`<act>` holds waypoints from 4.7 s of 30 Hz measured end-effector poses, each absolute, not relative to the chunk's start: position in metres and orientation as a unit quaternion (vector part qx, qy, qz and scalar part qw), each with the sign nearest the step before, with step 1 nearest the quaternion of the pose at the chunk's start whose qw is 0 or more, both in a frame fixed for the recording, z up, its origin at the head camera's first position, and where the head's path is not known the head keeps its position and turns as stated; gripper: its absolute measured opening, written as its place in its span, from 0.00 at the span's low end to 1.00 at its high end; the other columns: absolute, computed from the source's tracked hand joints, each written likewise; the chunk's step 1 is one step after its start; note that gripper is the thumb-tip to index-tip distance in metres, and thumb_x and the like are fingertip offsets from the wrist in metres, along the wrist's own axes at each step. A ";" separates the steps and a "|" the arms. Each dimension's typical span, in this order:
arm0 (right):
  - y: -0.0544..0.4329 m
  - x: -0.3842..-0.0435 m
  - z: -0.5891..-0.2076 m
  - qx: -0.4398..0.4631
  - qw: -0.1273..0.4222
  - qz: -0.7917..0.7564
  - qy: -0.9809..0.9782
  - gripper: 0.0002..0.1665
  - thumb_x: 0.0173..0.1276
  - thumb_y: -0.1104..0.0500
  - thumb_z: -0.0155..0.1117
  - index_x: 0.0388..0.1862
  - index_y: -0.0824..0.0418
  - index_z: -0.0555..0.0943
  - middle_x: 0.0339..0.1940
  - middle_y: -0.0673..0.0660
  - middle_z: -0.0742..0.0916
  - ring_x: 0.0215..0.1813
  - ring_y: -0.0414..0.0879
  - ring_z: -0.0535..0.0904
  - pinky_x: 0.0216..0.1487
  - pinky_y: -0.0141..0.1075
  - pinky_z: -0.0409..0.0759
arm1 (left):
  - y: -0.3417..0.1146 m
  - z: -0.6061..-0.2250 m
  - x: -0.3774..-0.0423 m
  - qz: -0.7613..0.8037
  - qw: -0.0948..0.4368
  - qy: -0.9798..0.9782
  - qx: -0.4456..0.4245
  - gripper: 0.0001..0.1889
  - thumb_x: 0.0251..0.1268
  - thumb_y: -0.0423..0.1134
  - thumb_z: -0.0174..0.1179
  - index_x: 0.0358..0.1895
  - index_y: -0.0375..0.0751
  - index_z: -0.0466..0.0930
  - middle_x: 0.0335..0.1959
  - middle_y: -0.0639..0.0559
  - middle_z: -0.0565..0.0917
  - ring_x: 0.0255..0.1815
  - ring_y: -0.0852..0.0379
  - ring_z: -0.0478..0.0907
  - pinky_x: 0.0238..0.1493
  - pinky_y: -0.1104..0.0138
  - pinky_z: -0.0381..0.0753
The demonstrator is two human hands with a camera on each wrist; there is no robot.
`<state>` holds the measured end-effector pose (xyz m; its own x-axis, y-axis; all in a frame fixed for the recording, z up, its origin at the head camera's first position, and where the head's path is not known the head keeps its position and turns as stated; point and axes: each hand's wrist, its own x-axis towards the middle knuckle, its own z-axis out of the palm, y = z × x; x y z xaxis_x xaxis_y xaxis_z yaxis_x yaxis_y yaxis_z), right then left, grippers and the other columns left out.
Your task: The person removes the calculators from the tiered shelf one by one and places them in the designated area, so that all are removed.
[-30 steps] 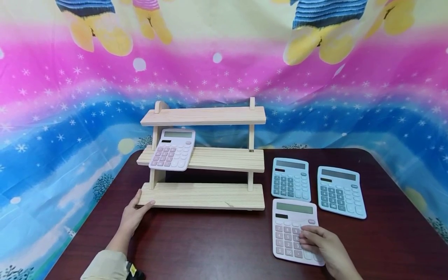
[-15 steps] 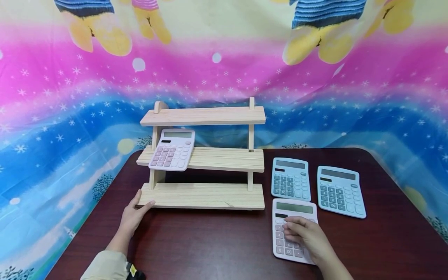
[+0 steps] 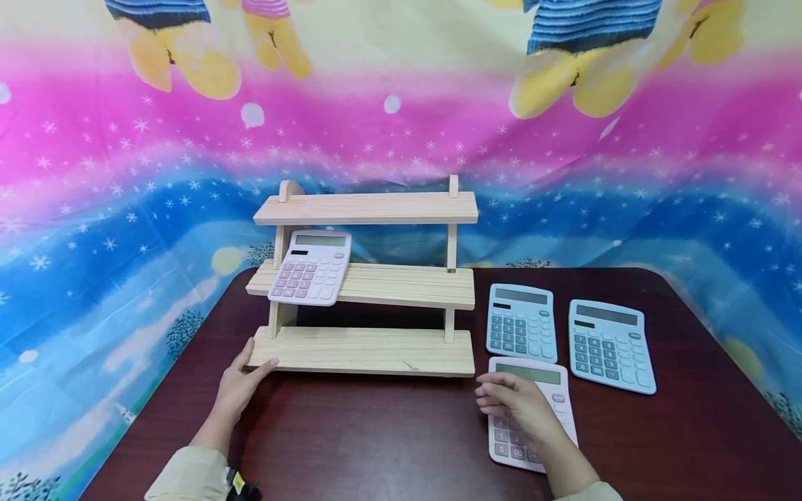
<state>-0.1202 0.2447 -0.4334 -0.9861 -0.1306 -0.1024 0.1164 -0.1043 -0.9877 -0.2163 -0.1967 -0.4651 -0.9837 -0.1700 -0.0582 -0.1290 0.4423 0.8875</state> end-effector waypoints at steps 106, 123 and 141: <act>0.035 -0.255 -0.359 0.045 0.118 -0.843 0.523 0.29 0.64 0.65 0.48 0.63 0.69 0.55 0.48 0.72 0.73 0.42 0.56 0.75 0.47 0.46 0.71 | -0.197 -0.466 -0.217 -0.512 0.020 -0.854 0.090 0.45 0.49 0.51 0.60 0.67 0.45 0.44 0.66 0.39 0.47 0.65 0.44 0.41 0.61 0.54 0.44; 0.010 -0.259 -0.354 0.128 0.056 -0.847 0.513 0.23 0.62 0.70 0.48 0.57 0.72 0.62 0.42 0.66 0.76 0.32 0.48 0.76 0.44 0.43 0.74 | -0.197 -0.470 -0.217 -0.525 0.030 -0.846 0.092 0.45 0.48 0.50 0.61 0.67 0.44 0.45 0.66 0.39 0.48 0.65 0.45 0.42 0.61 0.54 0.44; 0.010 -0.259 -0.360 0.098 0.072 -0.878 0.462 0.25 0.60 0.77 0.46 0.58 0.72 0.62 0.47 0.69 0.74 0.41 0.51 0.75 0.44 0.38 0.74 | -0.196 -0.468 -0.215 -0.519 0.034 -0.850 0.085 0.44 0.49 0.48 0.61 0.67 0.42 0.46 0.65 0.39 0.50 0.65 0.45 0.43 0.61 0.55 0.45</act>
